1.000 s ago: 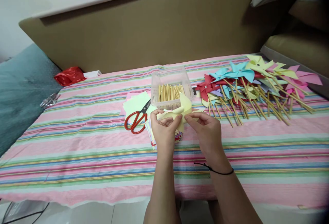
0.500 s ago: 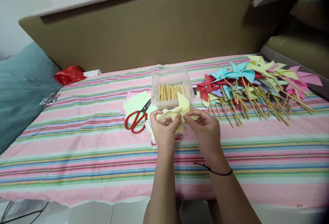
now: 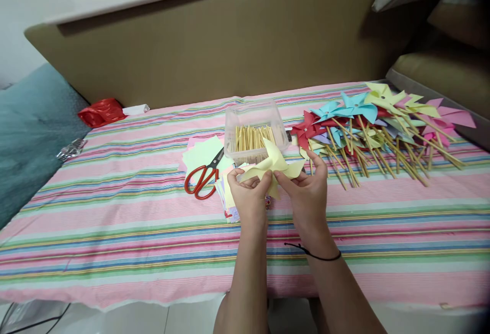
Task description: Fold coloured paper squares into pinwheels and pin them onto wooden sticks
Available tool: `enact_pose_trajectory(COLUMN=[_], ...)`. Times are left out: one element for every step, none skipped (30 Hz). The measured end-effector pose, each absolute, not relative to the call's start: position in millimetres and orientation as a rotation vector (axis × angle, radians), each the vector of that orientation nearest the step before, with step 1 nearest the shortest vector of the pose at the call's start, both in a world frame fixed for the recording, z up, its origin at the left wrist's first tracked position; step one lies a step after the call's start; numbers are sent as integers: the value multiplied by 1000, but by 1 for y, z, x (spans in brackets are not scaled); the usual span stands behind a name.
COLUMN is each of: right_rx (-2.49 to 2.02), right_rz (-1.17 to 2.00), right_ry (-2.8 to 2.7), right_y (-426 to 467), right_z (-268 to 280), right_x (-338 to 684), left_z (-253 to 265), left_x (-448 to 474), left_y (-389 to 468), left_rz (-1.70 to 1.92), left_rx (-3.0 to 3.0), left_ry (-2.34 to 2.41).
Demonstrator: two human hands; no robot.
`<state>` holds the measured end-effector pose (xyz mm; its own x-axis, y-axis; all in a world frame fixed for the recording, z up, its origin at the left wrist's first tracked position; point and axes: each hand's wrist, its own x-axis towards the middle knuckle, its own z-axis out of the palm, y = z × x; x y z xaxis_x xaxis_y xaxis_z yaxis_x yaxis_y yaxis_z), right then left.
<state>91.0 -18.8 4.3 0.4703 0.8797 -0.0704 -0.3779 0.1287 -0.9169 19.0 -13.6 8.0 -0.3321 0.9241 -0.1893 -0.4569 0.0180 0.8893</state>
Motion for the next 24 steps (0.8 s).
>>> enact_pose_trajectory(right_rx=[-1087,-1092,-1100,-1107,-1111,-1113,-1114,-1115,-1118,-1124,-1133,-1146,-1162,-1179,-1199,-1219,-1238,-1258,-1279,-1302,-1325,-1346,-1363,-1373], right_rz=[985,984,991,1002,1014,1026,1036,1046,1057,1068,1082,1094,1109,1129,1153,1185,1224,1265,1305,1338,1364,1381,1387,1389], right_ry=[-581,-589,-596,-601,-602,-599,-589,-578,-568,-560,-556,-555,-563,-578,-598,-623,-652,-682,-716,-751,-789,-828,-863,-894], right_y=[-19,-19,-18,-18,-17,-17,-16,-16,-15,-15,-15,-15,-16,-16,-16,-17,-17,-18,-18,-19,-19,-20,-20,-21], right_z=[4,4,3,3,2,1,1,1,1,2,2,3,4,4,4,5,4,4,3,1,-1,-3,-5,-7], right_x=[92,92,93,94,96,97,98,99,101,102,105,107,111,115,120,125,131,136,141,146,149,152,154,155], left_z=[8,8,7,7,7,6,6,6,6,6,7,8,8,9,9,10,10,10,10,10,9,8,7,6], left_x=[19,19,19,18,18,18,17,17,16,16,14,12,9,6,2,-2,-5,-8,-10,-11,-11,-10,-8,-7], left_y=[-14,-14,-14,-14,-14,-14,-13,-13,-13,-13,-13,-13,-12,-12,-12,-12,-12,-12,-12,-12,-12,-12,-12,-12], left_rz=[1575,1574,1574,1572,1569,1563,1555,1544,1532,1517,1498,1472,1434,1385,1326,1260,1200,1147,1103,1065,1030,1001,977,956], left_rx=[590,602,613,622,630,639,648,658,669,682,696,715,741,770,803,834,858,878,894,910,928,949,973,999], left_ry=[1155,1156,1159,1164,1171,1176,1177,1172,1167,1163,1163,1164,1158,1143,1116,1082,1055,1037,1029,1030,1037,1046,1056,1066])
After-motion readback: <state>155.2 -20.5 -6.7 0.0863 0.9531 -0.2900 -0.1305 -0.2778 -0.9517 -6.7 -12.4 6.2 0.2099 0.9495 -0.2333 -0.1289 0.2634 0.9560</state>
